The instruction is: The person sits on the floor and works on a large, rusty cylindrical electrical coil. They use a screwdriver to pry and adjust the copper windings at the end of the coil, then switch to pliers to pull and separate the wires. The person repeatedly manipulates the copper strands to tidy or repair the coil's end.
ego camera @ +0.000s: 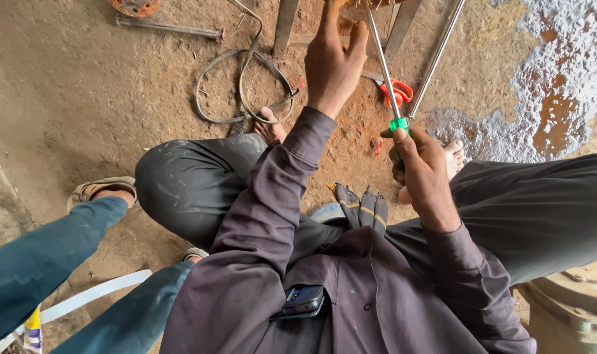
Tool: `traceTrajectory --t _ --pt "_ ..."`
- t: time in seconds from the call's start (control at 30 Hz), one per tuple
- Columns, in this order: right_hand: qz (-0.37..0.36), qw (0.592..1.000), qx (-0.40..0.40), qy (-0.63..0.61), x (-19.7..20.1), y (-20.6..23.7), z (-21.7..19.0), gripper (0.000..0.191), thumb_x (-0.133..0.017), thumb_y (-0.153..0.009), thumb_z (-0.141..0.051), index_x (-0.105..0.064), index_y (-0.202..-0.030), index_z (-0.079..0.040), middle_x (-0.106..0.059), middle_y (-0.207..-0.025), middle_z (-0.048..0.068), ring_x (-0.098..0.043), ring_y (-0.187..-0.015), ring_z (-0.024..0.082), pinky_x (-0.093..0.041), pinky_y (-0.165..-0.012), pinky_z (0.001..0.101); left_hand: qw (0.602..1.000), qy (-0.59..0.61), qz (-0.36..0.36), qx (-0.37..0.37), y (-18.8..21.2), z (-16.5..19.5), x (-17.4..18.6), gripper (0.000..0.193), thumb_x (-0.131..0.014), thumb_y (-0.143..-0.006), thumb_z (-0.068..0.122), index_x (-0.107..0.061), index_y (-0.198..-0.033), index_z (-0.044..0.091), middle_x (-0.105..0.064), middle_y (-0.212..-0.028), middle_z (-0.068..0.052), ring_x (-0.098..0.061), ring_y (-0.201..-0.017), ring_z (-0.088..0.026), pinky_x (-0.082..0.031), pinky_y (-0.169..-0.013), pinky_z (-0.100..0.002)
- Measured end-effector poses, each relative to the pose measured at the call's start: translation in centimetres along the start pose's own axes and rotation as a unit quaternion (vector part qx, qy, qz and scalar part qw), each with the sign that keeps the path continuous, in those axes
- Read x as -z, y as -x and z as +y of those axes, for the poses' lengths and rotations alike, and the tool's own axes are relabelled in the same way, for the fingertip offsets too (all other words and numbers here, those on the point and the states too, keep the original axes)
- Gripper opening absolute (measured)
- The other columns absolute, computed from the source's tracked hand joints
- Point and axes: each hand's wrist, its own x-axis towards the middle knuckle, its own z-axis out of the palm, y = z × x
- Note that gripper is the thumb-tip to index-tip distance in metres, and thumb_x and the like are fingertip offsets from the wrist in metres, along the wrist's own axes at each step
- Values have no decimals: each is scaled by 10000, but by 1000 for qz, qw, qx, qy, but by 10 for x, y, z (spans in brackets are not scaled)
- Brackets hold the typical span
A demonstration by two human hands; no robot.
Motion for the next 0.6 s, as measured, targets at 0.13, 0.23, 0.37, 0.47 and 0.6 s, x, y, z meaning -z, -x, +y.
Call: traceTrajectory --t 0.13,0.23,0.37,0.47,0.6 --pt "30 999 30 11 -1 1 -3 433 -493 -1087 -415 -654 -1149 -18 -434 -661 -54 -384 -514 35 -306 -451 211 989 96 -80 74 0 -5 -3 645 -571 -1039 342 -281 -1556 87 -725 -1071 -100 -799 -650 -154 -606 -494 -273" --pt "41 998 37 23 0 -3 -7 445 -490 -1096 -419 -658 -1141 -10 -427 -648 -56 -369 -504 31 -297 -440 215 990 94 -83 63 3 -9 -7 588 -561 -1047 377 -337 -1492 64 -739 -1049 -91 -809 -653 -156 -602 -498 -264" --pt "26 998 47 -18 -3 -10 -9 439 -496 -1118 -414 -654 -1148 -5 -405 -677 -58 -350 -524 27 -287 -460 213 990 95 -76 67 1 -18 -11 411 -562 -1074 404 -519 -1297 61 -754 -1051 -79 -826 -686 -157 -621 -558 -274" --pt "36 999 38 -7 -12 -17 -6 433 -484 -1095 -418 -643 -1140 -18 -455 -656 -52 -399 -487 36 -312 -444 209 989 141 -47 31 3 -21 -13 420 -554 -1076 420 -537 -1254 40 -732 -1030 -78 -807 -745 -169 -638 -583 -271" --pt "66 996 52 26 -22 -26 -1 428 -501 -1113 -420 -653 -1145 -22 -460 -685 -54 -390 -522 28 -322 -453 213 996 16 -50 79 8 -14 -10 348 -568 -1037 412 -599 -1144 83 -655 -655 1 -702 -528 -105 -534 -444 -269"
